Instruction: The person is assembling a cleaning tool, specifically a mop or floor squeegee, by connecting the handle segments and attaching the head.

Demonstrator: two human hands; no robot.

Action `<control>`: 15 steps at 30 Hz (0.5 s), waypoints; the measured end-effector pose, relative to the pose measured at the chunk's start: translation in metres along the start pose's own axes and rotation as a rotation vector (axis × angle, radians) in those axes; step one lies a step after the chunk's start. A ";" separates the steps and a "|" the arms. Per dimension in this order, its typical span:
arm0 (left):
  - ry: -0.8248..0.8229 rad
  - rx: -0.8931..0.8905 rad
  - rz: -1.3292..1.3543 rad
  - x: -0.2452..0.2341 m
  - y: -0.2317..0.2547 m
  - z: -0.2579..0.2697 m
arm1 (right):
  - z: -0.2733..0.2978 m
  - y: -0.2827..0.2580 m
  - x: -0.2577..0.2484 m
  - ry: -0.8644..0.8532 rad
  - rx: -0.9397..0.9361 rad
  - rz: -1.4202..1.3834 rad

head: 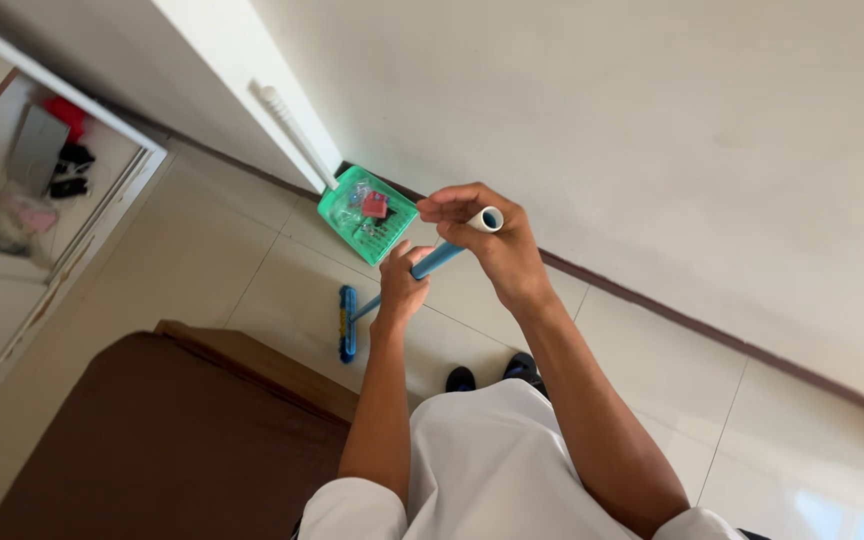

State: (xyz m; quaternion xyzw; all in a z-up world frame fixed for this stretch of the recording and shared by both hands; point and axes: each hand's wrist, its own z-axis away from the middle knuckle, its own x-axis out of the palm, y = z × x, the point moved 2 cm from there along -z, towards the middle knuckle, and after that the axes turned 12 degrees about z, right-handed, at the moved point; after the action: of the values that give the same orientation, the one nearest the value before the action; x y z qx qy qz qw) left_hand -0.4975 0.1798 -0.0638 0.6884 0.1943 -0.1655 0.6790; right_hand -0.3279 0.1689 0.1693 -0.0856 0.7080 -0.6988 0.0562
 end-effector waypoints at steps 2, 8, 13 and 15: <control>0.032 0.046 -0.031 0.017 -0.034 -0.005 | -0.005 0.004 -0.002 -0.045 0.001 0.009; 0.109 0.133 0.015 0.074 -0.010 -0.025 | -0.020 -0.024 -0.044 -0.112 -0.006 0.024; 0.151 0.197 0.059 0.106 0.072 -0.041 | -0.030 -0.056 -0.082 -0.129 -0.024 0.071; 0.167 0.156 -0.023 0.121 0.078 -0.051 | -0.036 -0.060 -0.092 -0.179 -0.055 0.108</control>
State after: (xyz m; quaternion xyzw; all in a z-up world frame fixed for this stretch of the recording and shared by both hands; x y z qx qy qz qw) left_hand -0.3560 0.2360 -0.0538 0.7482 0.2445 -0.1300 0.6030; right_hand -0.2420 0.2218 0.2260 -0.1107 0.7225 -0.6647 0.1545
